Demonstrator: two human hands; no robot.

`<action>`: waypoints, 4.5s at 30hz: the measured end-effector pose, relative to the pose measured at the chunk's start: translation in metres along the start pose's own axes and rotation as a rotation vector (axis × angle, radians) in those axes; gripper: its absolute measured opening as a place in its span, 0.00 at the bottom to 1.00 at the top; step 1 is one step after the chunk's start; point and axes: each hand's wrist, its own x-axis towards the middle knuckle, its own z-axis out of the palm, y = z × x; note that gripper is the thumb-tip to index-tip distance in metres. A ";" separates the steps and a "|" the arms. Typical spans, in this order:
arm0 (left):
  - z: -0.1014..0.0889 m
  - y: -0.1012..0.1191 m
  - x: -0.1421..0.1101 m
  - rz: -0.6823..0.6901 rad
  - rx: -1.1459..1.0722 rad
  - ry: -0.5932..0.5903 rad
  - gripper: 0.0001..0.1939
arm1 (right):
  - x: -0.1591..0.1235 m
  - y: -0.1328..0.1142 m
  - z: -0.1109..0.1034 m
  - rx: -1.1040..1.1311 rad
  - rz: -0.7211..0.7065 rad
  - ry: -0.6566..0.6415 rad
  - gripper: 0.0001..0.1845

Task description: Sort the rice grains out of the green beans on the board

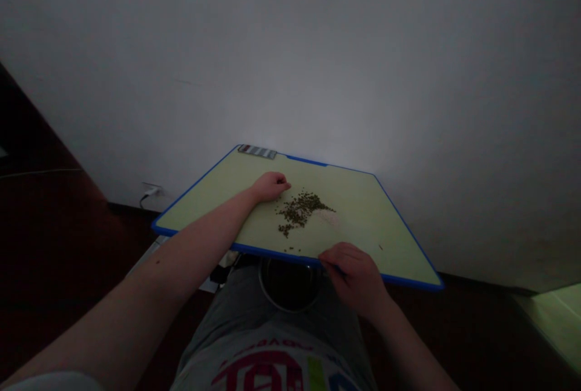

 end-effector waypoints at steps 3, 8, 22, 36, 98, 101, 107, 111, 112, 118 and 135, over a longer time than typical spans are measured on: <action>0.000 0.000 0.000 0.006 -0.003 -0.001 0.17 | -0.002 0.001 -0.002 -0.010 0.008 0.016 0.09; 0.000 0.002 -0.001 -0.001 0.010 0.002 0.17 | 0.006 0.010 0.002 -0.034 0.032 0.044 0.09; -0.002 0.002 -0.001 0.001 -0.009 0.002 0.16 | 0.000 0.008 0.002 0.008 -0.022 0.018 0.09; -0.001 0.003 -0.002 0.004 0.008 0.007 0.17 | 0.032 0.000 0.024 0.030 -0.076 -0.063 0.10; 0.001 -0.002 0.000 -0.008 0.010 0.017 0.17 | 0.036 0.016 0.022 0.000 -0.042 -0.047 0.09; 0.002 -0.004 0.001 0.002 0.028 0.022 0.17 | 0.040 0.014 0.025 -0.002 -0.039 -0.059 0.09; 0.002 -0.004 0.001 0.016 0.037 0.030 0.17 | 0.049 0.007 0.033 0.024 -0.063 -0.099 0.09; 0.001 -0.001 0.000 -0.002 0.026 0.018 0.17 | 0.048 0.004 0.030 0.075 -0.088 -0.135 0.08; 0.000 0.000 0.000 0.000 0.023 0.017 0.17 | 0.047 0.004 0.029 0.086 -0.089 -0.143 0.08; 0.001 -0.001 -0.001 -0.002 -0.004 0.012 0.16 | 0.038 0.009 0.022 0.106 -0.073 -0.144 0.08; 0.002 -0.001 0.000 -0.007 0.010 0.015 0.16 | 0.025 0.009 0.006 0.091 -0.084 -0.017 0.08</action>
